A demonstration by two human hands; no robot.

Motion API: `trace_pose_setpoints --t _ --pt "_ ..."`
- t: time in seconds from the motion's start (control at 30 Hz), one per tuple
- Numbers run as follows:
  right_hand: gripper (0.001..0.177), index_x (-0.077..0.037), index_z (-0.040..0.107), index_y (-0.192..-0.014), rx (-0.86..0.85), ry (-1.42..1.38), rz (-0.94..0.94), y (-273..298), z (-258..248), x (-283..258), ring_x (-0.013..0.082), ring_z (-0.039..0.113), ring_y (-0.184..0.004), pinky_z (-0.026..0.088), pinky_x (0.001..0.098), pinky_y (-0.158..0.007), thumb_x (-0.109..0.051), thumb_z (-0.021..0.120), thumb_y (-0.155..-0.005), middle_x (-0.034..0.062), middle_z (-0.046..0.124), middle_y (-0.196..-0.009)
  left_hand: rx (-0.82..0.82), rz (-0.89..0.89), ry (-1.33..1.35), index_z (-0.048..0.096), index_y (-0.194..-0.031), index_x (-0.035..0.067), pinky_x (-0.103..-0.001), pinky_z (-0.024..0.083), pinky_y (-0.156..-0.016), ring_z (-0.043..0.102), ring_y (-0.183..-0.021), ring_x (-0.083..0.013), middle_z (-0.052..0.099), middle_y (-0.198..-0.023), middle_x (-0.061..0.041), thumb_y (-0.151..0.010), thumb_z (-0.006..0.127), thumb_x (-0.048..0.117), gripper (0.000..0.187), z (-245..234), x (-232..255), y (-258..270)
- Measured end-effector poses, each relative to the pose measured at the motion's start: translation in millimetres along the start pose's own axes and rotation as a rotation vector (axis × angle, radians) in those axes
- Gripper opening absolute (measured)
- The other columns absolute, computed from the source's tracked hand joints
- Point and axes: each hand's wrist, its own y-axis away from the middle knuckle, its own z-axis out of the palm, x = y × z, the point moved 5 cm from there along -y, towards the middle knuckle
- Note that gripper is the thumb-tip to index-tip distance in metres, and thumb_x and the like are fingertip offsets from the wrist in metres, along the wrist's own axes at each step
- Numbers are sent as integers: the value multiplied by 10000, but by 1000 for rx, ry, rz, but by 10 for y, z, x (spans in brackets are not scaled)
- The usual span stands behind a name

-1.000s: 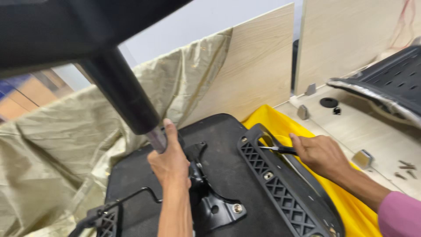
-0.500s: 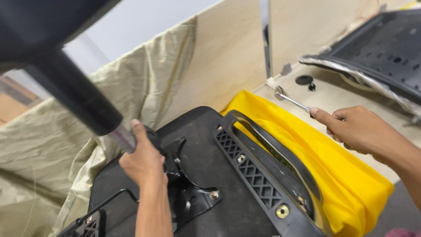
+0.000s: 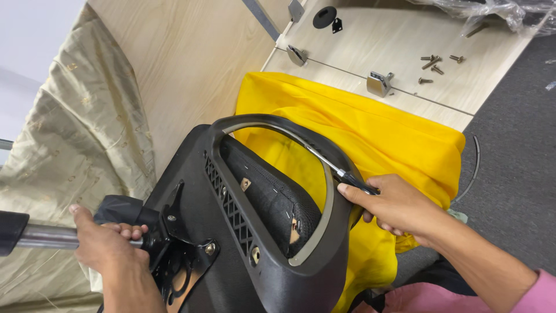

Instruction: The person assembles a black office chair by attaching the armrests and seat to the frame using a screwdriver. They remove protective plastic from the seat, align the parts, and tighten multiple screws to secure the components.

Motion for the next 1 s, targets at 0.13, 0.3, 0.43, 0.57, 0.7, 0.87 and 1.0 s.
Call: trace_pose_setpoints --t 0.13,0.3,0.43,0.57,0.7,0.87,1.0 --pt "598 36 670 -872 -12 72 -24 -5 -22 -89 148 442 -412 332 308 -361 -560 709 -858 94 551 -596 88 -29 6 407 -624 137 -353 495 -427 415 -398 -159 390 -499 -21 -1045 611 507 596 -48 -32 7" --pt "617 35 678 -910 -4 146 1 -36 -61 -173 136 457 -408 344 302 -363 -575 726 -833 122 637 -607 147 6 25 459 -662 87 -332 490 -412 449 -406 -152 443 -517 -39 -1041 649 444 554 -61 -59 115" --pt "647 33 682 -906 -7 171 38 -10 -57 -208 133 429 -402 327 288 -365 -606 707 -811 144 690 -624 169 45 42 487 -706 48 -310 481 -401 472 -413 -144 478 -539 -42 -1035 670 399 515 -37 22 247" --pt "696 55 689 -928 10 194 49 -34 -48 -206 126 424 -403 342 267 -350 -634 716 -833 175 696 -642 314 21 -71 552 -741 -6 -291 476 -399 524 -435 -137 559 -587 -41 -1000 682 375 478 -86 26 331" --pt "699 43 674 -977 -32 87 118 -90 -44 -96 106 388 -425 286 254 -350 -642 705 -844 185 724 -684 304 -1 -83 557 -805 -25 -287 493 -423 541 -469 -135 575 -649 -59 -1006 665 354 441 -130 -34 273" --pt "616 -17 696 -986 -55 47 91 -152 -103 15 126 396 -423 276 279 -354 -607 694 -809 155 738 -731 223 -8 -40 529 -845 -31 -325 513 -455 553 -515 -167 567 -709 -91 -1014 642 295 385 -150 -65 146" --pt "597 -4 693 -967 -114 -34 88 -205 -154 121 130 406 -421 266 291 -363 -578 732 -810 143 716 -726 223 -69 -90 491 -835 -23 -355 543 -477 561 -546 -186 544 -725 -102 -1012 625 267 366 -191 -85 76"
